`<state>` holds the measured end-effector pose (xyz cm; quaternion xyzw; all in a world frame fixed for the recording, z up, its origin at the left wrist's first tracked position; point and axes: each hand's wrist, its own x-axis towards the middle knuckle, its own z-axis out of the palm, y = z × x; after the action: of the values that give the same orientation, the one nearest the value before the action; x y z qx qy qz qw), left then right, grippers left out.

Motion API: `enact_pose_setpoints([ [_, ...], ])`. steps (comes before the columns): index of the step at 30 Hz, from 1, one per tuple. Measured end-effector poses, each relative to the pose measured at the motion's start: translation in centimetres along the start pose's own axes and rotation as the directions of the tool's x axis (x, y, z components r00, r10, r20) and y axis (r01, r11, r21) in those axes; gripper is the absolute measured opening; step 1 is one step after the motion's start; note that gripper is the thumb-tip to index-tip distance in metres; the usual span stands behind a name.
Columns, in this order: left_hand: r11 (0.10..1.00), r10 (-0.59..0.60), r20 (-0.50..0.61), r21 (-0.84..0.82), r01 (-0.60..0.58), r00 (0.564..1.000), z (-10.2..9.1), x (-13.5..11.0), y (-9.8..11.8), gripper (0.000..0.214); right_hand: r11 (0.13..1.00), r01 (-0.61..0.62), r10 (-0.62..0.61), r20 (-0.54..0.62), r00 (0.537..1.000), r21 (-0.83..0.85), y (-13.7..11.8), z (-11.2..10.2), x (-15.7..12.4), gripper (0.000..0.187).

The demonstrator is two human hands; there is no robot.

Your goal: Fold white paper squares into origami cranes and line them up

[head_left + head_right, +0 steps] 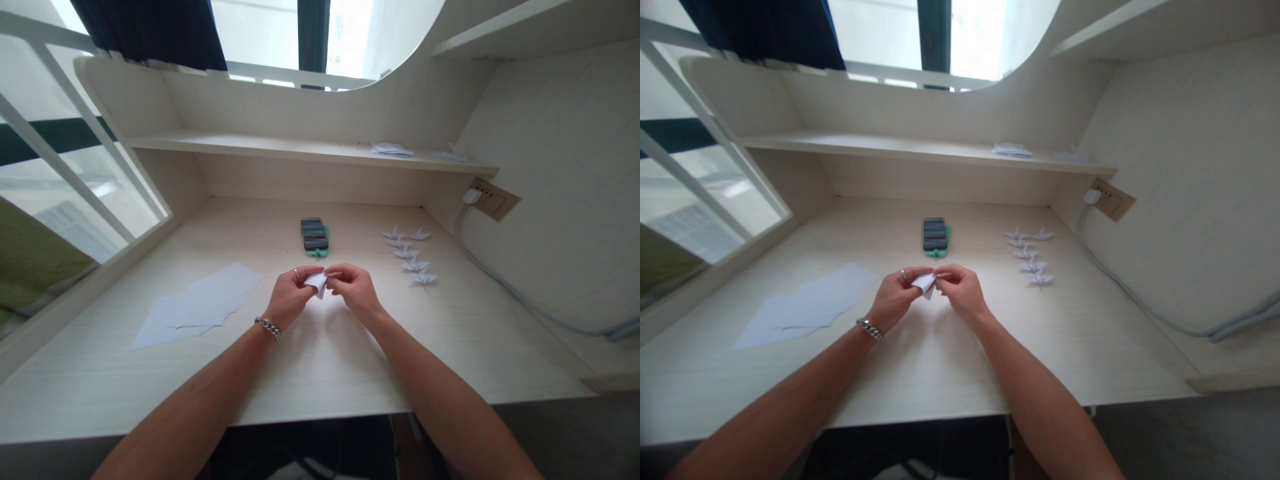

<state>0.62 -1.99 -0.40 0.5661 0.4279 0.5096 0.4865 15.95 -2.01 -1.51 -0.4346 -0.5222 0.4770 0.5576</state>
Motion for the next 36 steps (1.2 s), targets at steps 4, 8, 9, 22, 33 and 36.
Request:
enact_pose_setpoints([
  [4,1.0,-0.016,0.02,0.008,0.016,1.0,-0.3,0.1,-0.1,0.038,0.995,0.08,-0.078,0.033,0.996,-0.064,0.6,-0.2,0.2,0.017],
  [8,0.997,-0.029,0.055,-0.064,0.033,0.998,-0.3,0.0,0.1,0.038,0.99,0.095,-0.091,0.041,0.995,-0.108,0.6,-0.4,0.3,0.021],
  [9,0.996,-0.03,0.066,-0.079,0.035,0.997,-0.2,-0.1,0.2,0.038,0.985,0.112,-0.108,0.036,0.994,-0.133,0.6,-0.5,0.3,0.021],
  [22,0.99,-0.144,0.179,0.024,0.142,0.973,-0.3,0.2,-0.8,0.027,0.872,0.353,-0.338,0.104,0.935,-0.34,0.0,-0.3,-0.2,0.008],
  [33,0.99,-0.126,0.144,0.088,0.115,0.981,-0.2,0.0,-0.4,0.028,0.957,0.251,-0.243,0.07,0.967,-0.145,-0.1,-0.3,0.1,0.019],
  [36,0.997,-0.076,0.044,0.013,0.076,0.996,-0.2,0.0,-0.1,0.03,0.978,0.186,-0.185,0.018,0.983,-0.097,-0.1,-0.5,0.3,0.025],
])
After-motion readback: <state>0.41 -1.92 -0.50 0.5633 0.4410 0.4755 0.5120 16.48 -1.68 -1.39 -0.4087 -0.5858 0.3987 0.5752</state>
